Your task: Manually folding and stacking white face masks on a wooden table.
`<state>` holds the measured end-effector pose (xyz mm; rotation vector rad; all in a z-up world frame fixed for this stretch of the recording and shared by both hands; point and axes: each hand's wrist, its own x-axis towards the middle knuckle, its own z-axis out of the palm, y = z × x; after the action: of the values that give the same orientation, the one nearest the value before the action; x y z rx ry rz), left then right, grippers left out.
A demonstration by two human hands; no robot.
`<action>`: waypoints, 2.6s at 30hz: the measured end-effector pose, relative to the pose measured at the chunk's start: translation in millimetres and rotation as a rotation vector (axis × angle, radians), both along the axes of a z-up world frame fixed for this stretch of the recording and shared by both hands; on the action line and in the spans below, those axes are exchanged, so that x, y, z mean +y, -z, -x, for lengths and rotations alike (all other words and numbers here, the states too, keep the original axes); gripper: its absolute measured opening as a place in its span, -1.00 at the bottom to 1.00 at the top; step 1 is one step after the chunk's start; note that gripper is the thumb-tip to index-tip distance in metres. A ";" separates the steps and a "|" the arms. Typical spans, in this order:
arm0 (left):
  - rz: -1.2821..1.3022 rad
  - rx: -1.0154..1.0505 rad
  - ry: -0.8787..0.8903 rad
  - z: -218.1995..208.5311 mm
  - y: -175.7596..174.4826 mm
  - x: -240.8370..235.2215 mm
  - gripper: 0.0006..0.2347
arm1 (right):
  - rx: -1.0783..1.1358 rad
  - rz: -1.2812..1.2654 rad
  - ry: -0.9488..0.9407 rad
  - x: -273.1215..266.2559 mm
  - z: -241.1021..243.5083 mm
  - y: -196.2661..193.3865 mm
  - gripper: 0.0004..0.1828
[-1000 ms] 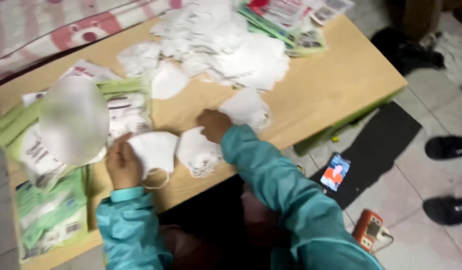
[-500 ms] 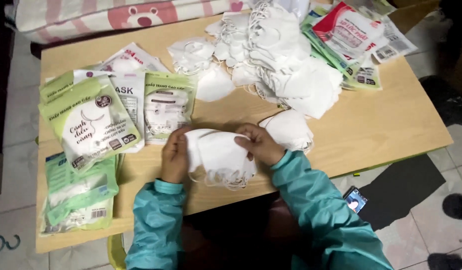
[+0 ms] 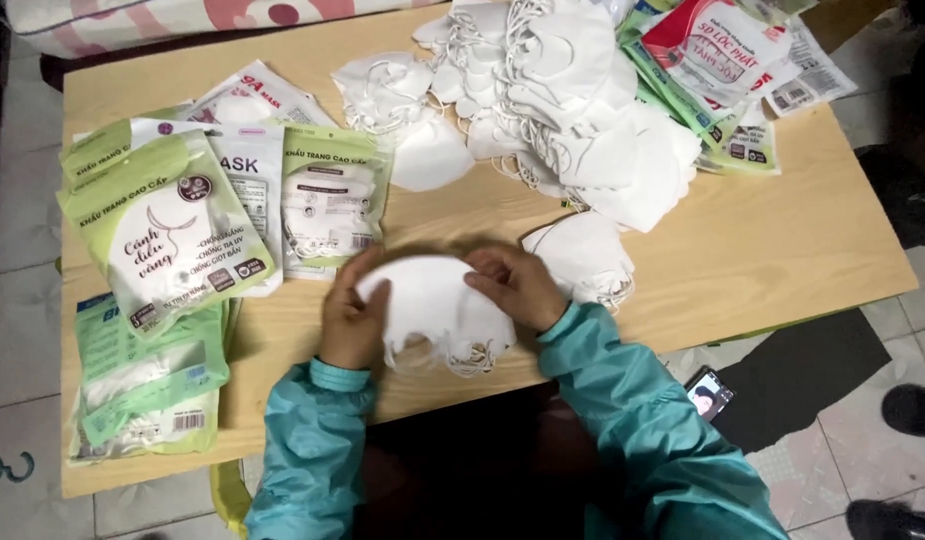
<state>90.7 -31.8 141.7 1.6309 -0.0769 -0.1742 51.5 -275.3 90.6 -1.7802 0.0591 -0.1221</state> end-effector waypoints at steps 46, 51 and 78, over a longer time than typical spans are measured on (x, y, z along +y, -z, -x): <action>-0.136 -0.362 -0.156 -13.2 5.6 23.4 -0.84 | 0.195 0.911 -0.203 -8.4 -9.0 -3.6 -0.67; -0.170 -0.448 -0.190 -13.7 5.3 23.4 -0.83 | 0.205 0.409 -0.141 -26.9 -3.7 -9.3 -0.70; 0.260 0.269 0.140 -8.7 53.3 13.3 -0.83 | 0.091 -0.360 0.201 32.5 -2.9 -26.6 -0.65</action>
<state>99.4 -18.5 88.4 1.3316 -0.0069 -0.4708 54.4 -242.8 117.2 -1.4165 0.3078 -0.1647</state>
